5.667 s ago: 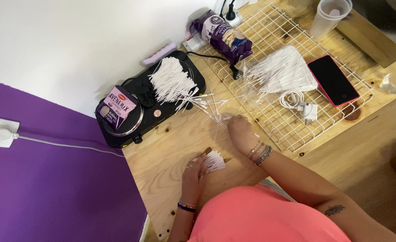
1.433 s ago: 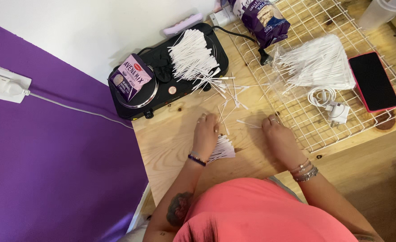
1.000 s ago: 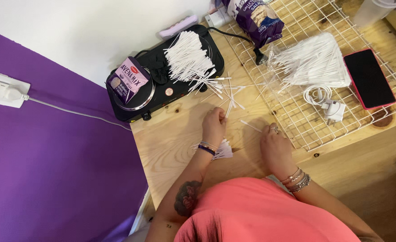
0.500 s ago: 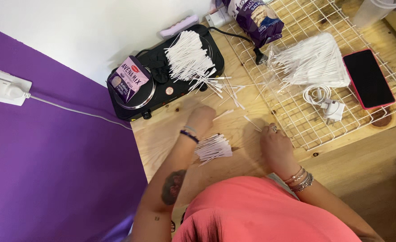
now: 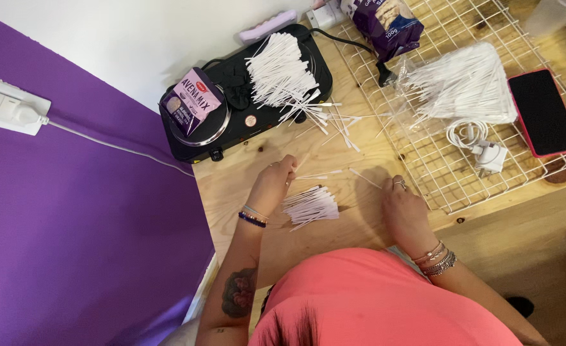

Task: The person repeatedly picks up white cotton swabs from a wooden table, separates them into smaller bundles, and places them into neat stacks. A second person briefly enters the frame holding a phone but does not participate in the task.

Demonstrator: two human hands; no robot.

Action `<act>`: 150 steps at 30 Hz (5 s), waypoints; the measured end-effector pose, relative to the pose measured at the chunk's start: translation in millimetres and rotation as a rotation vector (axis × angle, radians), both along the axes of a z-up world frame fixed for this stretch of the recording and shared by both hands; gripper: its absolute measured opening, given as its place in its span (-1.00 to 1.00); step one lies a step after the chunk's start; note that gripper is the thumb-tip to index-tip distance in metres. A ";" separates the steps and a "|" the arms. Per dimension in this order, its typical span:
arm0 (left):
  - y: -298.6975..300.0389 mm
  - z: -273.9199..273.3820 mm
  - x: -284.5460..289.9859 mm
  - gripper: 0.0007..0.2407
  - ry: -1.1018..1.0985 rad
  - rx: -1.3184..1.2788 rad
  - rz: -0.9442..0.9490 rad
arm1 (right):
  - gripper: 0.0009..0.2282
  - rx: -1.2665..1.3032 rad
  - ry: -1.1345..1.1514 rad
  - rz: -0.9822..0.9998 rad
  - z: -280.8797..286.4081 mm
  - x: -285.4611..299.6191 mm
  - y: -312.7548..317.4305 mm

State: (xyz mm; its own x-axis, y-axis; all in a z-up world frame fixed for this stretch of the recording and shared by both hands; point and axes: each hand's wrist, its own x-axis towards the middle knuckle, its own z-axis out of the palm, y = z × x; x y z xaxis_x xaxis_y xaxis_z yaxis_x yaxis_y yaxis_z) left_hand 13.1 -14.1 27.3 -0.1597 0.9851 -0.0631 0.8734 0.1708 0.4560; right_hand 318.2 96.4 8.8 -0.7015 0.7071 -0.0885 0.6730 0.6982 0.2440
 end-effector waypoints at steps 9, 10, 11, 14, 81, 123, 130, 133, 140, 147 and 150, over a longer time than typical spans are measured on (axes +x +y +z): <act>-6.8 -34.9 28.7 -0.81 -0.242 0.163 0.345 | -0.88 -0.234 0.271 -0.023 -30.2 6.1 3.6; -3.6 -25.8 33.2 -0.81 -0.244 0.162 0.344 | -0.88 -0.235 0.270 -0.024 -32.0 6.5 4.9; -0.6 -16.2 37.1 -0.88 -0.109 0.151 0.333 | -0.85 -0.222 0.280 -0.040 -33.7 6.3 6.5; 3.2 -21.0 32.0 -0.92 0.027 0.208 0.247 | -0.80 -0.186 0.314 -0.070 -38.0 5.6 8.1; -26.5 -7.4 41.2 -0.87 -0.421 0.500 0.137 | -0.54 -0.315 0.684 0.177 57.4 -52.2 53.5; 45.1 -29.6 -0.2 -0.81 0.008 0.471 0.321 | -0.79 -0.186 0.888 0.323 -5.8 -95.8 66.8; 35.1 -32.7 1.3 -0.84 0.010 0.478 0.388 | -0.80 -0.310 0.966 0.303 -9.0 -108.0 88.0; 35.3 -20.2 -2.5 -0.84 0.007 0.504 0.396 | -0.81 -0.280 0.942 0.303 -9.2 -106.3 85.6; 49.8 10.5 -19.7 -0.67 0.320 0.579 0.339 | -0.52 -0.255 0.775 0.192 22.3 -98.7 53.7; 72.3 -28.5 -70.1 -0.82 0.380 0.539 0.286 | -0.50 -0.302 0.751 0.187 15.3 -98.5 56.9; 72.7 -27.3 -76.3 -0.99 0.444 0.557 0.221 | -0.67 -0.277 0.800 0.199 -3.4 -107.3 66.8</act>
